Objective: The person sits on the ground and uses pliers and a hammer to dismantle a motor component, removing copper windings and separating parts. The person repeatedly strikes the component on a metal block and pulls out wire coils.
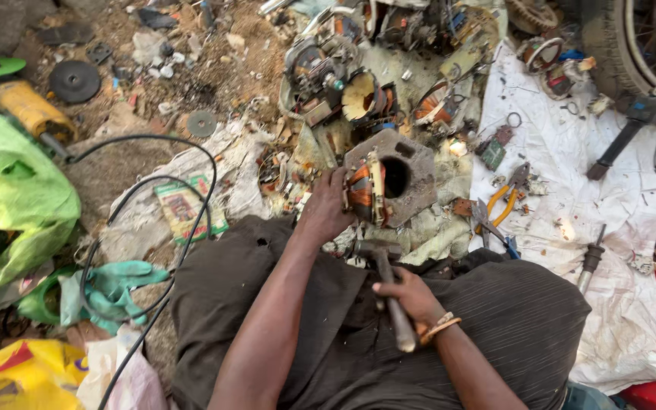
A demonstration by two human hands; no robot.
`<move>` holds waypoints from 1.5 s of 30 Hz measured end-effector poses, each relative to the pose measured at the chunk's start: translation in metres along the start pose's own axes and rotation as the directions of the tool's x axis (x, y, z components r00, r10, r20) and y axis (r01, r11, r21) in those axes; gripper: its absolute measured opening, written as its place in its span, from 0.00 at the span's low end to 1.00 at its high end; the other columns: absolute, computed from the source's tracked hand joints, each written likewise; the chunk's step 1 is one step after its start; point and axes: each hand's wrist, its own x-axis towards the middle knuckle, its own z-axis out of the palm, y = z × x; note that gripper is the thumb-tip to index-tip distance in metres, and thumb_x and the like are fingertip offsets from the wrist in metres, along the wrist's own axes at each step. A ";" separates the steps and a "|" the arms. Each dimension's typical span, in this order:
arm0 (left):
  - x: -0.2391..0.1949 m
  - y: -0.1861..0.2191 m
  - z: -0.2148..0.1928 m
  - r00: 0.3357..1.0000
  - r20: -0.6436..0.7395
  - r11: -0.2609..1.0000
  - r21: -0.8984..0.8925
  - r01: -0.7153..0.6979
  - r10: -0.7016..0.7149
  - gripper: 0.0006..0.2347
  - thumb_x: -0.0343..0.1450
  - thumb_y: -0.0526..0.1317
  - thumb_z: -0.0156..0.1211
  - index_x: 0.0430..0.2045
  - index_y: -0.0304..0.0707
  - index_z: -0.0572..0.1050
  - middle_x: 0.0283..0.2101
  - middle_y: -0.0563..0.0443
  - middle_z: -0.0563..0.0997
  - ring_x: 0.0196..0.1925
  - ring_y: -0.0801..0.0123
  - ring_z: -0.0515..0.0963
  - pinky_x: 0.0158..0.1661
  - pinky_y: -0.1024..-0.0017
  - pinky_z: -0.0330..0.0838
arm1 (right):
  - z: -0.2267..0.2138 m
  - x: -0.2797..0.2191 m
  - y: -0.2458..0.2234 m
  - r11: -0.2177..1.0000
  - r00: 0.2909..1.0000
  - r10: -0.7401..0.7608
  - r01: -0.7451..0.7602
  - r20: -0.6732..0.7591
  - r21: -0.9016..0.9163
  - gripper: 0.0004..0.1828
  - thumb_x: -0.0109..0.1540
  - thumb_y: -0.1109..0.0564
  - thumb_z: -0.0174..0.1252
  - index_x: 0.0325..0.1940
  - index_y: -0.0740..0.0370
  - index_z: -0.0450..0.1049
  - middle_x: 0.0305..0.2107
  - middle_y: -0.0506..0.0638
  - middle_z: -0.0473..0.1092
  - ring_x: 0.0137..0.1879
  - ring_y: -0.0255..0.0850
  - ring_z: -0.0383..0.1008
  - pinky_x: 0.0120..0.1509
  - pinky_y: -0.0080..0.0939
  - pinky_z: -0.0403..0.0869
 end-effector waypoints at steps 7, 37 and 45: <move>-0.004 -0.003 0.015 0.999 0.038 0.996 -0.089 -0.027 0.030 0.46 0.59 0.34 0.73 0.71 0.33 0.48 0.69 0.32 0.62 0.68 0.44 0.68 0.64 0.58 0.65 | 0.009 -0.062 -0.011 0.934 0.992 -0.068 0.101 -0.109 0.343 0.33 0.62 0.54 0.61 0.67 0.73 0.61 0.18 0.49 0.68 0.17 0.33 0.67 0.17 0.33 0.67; -0.005 -0.009 0.019 0.990 -0.051 0.987 -0.095 -0.133 0.128 0.43 0.60 0.33 0.75 0.69 0.29 0.53 0.64 0.30 0.68 0.66 0.42 0.68 0.66 0.57 0.64 | -0.003 -0.168 -0.095 0.520 0.368 -0.851 0.687 -0.374 -0.508 0.32 0.71 0.44 0.49 0.76 0.63 0.58 0.22 0.45 0.71 0.20 0.29 0.70 0.22 0.31 0.72; -0.007 -0.004 0.009 0.981 -0.064 0.979 -0.079 -0.189 0.184 0.44 0.56 0.31 0.75 0.68 0.32 0.53 0.64 0.31 0.68 0.66 0.41 0.68 0.63 0.55 0.65 | 0.010 -0.098 -0.084 0.756 0.721 -0.629 0.479 -0.292 -0.446 0.35 0.65 0.45 0.56 0.75 0.60 0.61 0.20 0.49 0.73 0.20 0.33 0.70 0.21 0.35 0.70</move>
